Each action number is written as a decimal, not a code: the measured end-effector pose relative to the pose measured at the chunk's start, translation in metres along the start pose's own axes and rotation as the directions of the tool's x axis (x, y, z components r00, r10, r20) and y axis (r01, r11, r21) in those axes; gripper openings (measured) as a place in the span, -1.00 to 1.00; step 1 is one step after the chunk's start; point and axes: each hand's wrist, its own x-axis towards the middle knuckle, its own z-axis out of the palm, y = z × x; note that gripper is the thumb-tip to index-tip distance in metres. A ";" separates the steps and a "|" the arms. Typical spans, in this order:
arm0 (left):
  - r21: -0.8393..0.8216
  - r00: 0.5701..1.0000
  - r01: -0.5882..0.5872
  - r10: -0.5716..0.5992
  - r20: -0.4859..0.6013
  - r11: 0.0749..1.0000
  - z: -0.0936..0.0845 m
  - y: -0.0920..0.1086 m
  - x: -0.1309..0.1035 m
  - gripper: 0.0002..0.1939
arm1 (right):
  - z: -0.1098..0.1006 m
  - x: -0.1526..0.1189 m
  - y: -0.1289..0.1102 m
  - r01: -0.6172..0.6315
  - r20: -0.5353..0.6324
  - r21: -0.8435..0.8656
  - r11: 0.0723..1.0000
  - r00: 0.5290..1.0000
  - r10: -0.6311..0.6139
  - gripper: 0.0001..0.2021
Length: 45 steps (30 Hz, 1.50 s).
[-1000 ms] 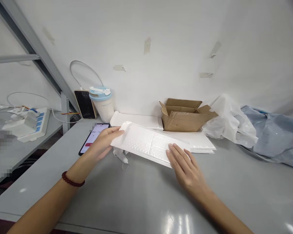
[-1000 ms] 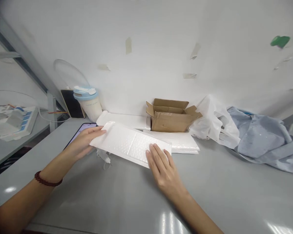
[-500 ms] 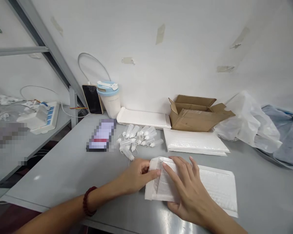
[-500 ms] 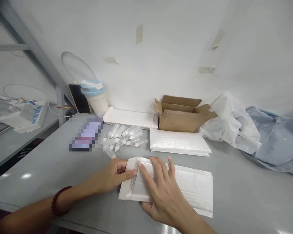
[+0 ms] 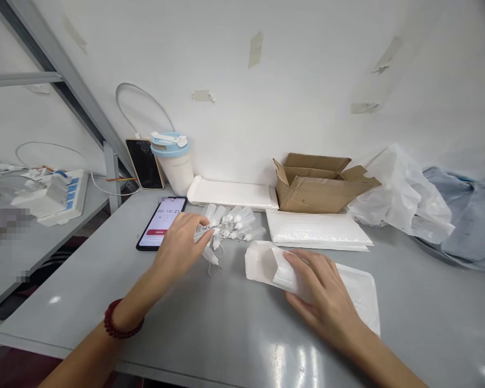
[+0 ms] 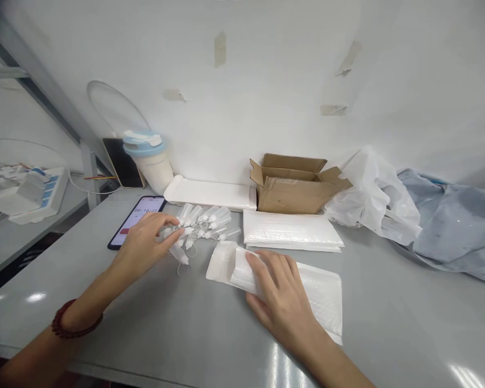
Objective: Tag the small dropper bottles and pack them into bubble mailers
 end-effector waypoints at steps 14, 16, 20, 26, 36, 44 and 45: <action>0.009 0.977 0.176 -0.176 0.123 0.984 -0.015 -0.003 0.001 -0.74 | 0.013 -0.002 0.002 -0.042 0.138 0.066 0.997 0.990 0.033 -0.50; -0.084 0.980 0.200 -0.198 0.034 0.976 -0.020 0.002 0.000 -0.70 | 0.013 -0.001 0.002 -0.048 0.138 0.067 0.997 0.990 0.038 -0.50; -0.227 0.967 0.213 -0.238 -0.087 0.950 -0.022 0.013 -0.004 -0.66 | 0.013 -0.001 0.001 -0.062 0.137 0.074 0.995 0.989 0.051 -0.50; -0.354 0.984 -0.017 0.079 0.163 0.935 -0.004 0.025 -0.018 -0.69 | 0.012 0.000 -0.001 -0.069 0.097 0.096 0.993 0.994 0.059 -0.49; -0.502 0.868 -0.269 0.432 0.244 0.822 0.027 0.033 -0.028 -0.70 | 0.012 0.000 -0.005 -0.055 0.058 0.133 0.990 0.997 0.048 -0.50; -0.148 0.871 -0.178 0.226 0.436 0.973 -0.013 -0.009 -0.009 -0.79 | 0.013 0.000 -0.004 -0.094 0.086 0.116 0.989 0.993 0.085 -0.52; -0.113 0.857 -0.198 0.228 0.463 0.974 -0.014 -0.014 -0.009 -0.78 | 0.013 -0.001 -0.003 -0.096 0.089 0.114 0.989 0.992 0.086 -0.52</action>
